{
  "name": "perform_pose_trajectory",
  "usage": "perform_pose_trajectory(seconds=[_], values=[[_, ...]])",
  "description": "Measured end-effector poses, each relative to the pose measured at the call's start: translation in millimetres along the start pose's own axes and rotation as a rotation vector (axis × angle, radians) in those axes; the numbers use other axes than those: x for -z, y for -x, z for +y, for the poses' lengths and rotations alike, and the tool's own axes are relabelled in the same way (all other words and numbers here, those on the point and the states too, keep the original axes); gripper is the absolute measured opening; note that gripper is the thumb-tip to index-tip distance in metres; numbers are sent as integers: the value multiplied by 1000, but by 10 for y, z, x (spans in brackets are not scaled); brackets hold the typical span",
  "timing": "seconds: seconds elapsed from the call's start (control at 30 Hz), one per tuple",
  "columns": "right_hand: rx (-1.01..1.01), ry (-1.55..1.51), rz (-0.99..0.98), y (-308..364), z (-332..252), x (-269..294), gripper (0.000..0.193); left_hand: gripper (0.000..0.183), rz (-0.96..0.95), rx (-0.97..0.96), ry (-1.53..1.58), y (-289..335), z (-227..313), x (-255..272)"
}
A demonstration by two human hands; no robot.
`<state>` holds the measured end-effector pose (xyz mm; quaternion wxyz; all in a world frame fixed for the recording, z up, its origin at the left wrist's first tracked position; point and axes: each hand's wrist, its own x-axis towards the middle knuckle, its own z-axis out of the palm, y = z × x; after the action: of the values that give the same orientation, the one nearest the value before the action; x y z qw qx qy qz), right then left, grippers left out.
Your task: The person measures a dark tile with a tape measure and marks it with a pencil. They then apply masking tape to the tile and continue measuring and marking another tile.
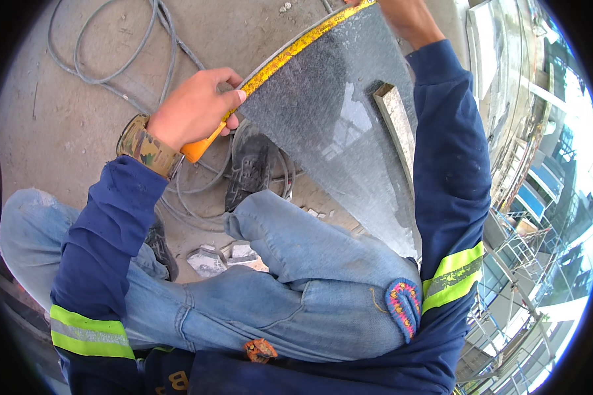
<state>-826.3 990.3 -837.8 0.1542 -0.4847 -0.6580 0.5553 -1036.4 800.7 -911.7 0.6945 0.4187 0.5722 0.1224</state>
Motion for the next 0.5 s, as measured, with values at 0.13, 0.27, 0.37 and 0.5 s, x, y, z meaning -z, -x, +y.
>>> perform_pose_trajectory(seconds=[0.13,0.27,0.37,0.5], values=[[-117,190,-478,-34,-104,-260,30,30,-25,12,16,14,33,28],[-265,69,-519,-75,-45,-524,20,32,-35,50,64,46,86,47],[-211,198,-601,-157,14,-593,18,33,-36,21,63,7,52,38],[-258,364,-652,-289,114,-633,21,33,-35,29,62,43,75,61]])
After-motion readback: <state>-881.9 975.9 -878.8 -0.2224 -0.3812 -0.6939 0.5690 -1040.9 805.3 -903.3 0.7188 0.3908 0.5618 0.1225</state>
